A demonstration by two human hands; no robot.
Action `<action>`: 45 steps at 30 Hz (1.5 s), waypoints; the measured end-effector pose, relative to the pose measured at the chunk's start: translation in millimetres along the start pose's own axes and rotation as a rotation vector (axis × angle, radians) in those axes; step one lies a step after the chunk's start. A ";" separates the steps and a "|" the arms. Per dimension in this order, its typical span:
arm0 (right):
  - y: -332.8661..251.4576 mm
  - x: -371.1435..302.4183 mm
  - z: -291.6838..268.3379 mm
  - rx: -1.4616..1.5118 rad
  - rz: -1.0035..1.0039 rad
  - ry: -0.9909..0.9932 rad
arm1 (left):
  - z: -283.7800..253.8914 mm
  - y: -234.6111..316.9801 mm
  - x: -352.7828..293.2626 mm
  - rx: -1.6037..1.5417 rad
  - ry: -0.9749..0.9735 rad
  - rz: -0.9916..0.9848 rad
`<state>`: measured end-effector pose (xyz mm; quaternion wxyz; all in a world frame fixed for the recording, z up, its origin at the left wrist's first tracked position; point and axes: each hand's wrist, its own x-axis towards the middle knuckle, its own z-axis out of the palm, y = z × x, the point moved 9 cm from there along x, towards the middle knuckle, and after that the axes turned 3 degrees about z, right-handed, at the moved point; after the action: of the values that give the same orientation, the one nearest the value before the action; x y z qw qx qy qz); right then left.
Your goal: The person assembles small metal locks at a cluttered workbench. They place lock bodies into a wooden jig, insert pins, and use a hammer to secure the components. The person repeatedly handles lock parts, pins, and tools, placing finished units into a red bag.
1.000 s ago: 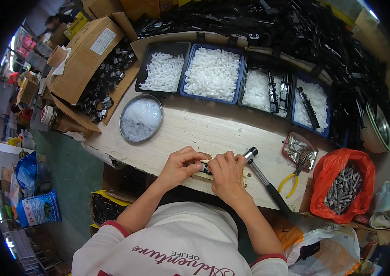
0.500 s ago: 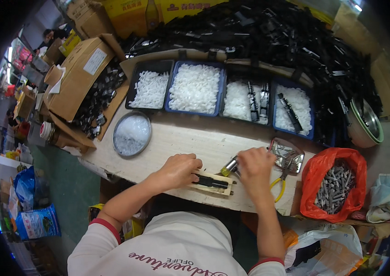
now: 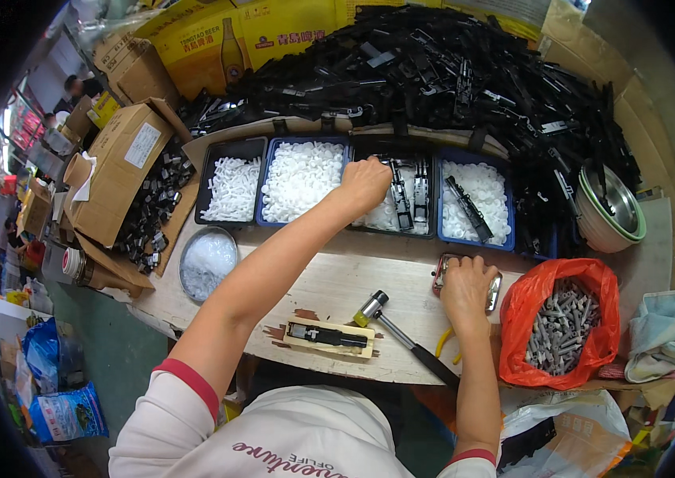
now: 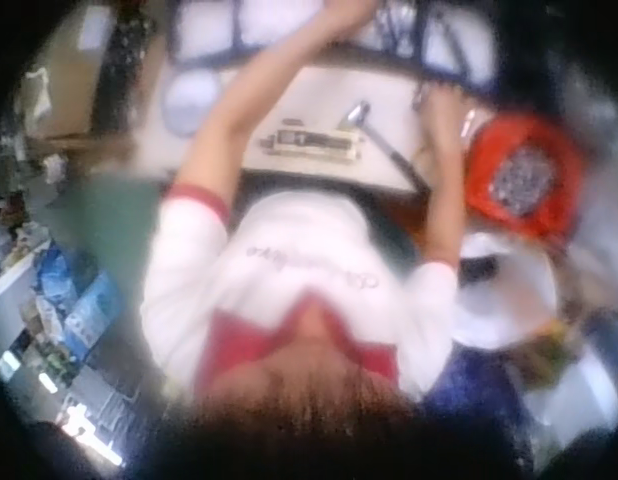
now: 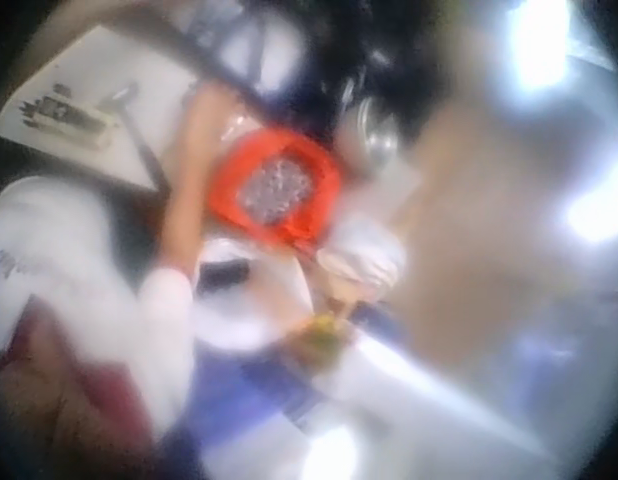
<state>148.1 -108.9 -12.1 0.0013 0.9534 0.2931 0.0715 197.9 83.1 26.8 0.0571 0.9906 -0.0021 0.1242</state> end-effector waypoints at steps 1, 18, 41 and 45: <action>-1.4 0.7 -0.7 0.033 -0.004 0.000 | 2.8 -0.3 1.0 -0.023 -0.009 0.009; 11.7 -13.5 -23.8 0.252 0.012 0.228 | -12.8 -32.7 -23.6 -0.769 0.071 -0.177; -92.2 -41.6 -116.0 0.849 -0.467 0.309 | -9.8 31.2 -200.0 -2.035 -0.212 -0.350; -117.6 -49.0 -119.4 0.728 -0.601 0.321 | -12.9 30.7 -217.5 -2.002 -0.203 -0.357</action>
<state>26.0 -43.6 94.3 -0.3563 0.7424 0.5572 0.1067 -16.6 51.9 -11.0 0.8760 0.4799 0.0379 -0.0296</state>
